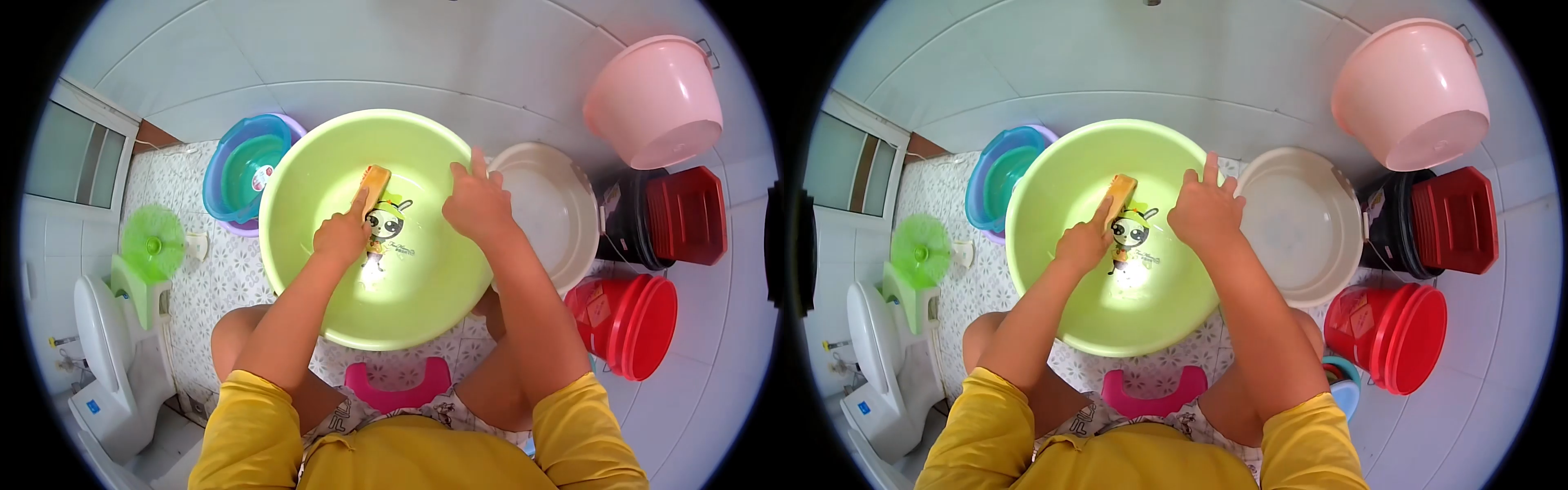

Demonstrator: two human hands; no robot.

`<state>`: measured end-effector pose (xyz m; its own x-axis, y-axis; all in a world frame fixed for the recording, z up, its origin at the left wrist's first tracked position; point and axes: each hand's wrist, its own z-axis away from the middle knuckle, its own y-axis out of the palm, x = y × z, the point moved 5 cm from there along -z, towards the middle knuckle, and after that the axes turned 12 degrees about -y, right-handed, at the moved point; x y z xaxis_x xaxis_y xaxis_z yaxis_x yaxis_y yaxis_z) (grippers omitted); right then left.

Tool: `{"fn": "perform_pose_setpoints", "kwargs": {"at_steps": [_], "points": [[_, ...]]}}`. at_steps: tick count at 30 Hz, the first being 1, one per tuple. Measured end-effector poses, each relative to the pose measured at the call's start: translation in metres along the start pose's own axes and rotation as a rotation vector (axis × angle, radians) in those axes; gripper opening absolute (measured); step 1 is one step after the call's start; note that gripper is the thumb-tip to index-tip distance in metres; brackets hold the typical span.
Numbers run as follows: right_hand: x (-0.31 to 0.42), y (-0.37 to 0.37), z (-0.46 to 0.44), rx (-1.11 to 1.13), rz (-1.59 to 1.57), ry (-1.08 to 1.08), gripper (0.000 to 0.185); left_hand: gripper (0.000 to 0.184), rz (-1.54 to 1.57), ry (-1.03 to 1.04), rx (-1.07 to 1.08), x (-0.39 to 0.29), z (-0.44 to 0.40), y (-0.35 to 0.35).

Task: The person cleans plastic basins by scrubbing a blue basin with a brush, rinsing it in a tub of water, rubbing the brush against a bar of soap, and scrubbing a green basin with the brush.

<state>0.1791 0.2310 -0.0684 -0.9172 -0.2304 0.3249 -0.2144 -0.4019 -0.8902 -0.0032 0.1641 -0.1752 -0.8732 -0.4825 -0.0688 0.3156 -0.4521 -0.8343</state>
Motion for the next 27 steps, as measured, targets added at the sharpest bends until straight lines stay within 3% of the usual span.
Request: {"fn": "perform_pose_setpoints", "kwargs": {"at_steps": [2,4,9,12,14,17,20,22,24,25,27], "points": [[-0.001,-0.001,-0.001,-0.003,-0.005,0.000,0.051,0.063,0.006,-0.001,0.045,-0.002,0.002,-0.002],[-0.001,-0.001,-0.001,-0.005,-0.011,-0.001,0.049,0.062,0.022,0.163,0.106,-0.013,0.012,0.002],[0.000,-0.002,-0.001,0.023,-0.022,-0.015,0.045,0.054,0.003,0.336,0.187,-0.038,0.047,0.016],[-0.002,0.000,-0.002,0.004,-0.001,-0.020,0.043,0.054,-0.053,0.407,0.132,-0.043,0.058,0.017],[-0.002,0.000,-0.001,-0.004,-0.009,-0.027,0.043,0.055,-0.047,0.391,0.107,-0.040,0.050,0.016],[-0.003,0.000,-0.001,-0.005,-0.013,-0.032,0.042,0.055,-0.016,0.152,-0.089,-0.023,0.026,0.006],[-0.004,0.001,-0.002,-0.001,-0.016,-0.032,0.042,0.055,-0.014,0.051,-0.031,-0.014,0.015,-0.007],[-0.004,0.000,-0.002,-0.005,-0.023,-0.034,0.042,0.053,0.016,0.091,-0.024,-0.013,0.015,-0.001],[-0.003,-0.001,-0.002,-0.023,-0.039,-0.035,0.041,0.054,-0.014,0.364,0.068,-0.026,0.031,0.010],[-0.003,-0.002,-0.002,-0.027,-0.040,-0.031,0.041,0.052,-0.068,0.366,0.198,-0.034,0.042,0.014],[-0.004,0.000,-0.002,-0.001,-0.054,-0.022,0.039,0.048,-0.069,0.418,0.241,-0.042,0.063,0.015]]}}
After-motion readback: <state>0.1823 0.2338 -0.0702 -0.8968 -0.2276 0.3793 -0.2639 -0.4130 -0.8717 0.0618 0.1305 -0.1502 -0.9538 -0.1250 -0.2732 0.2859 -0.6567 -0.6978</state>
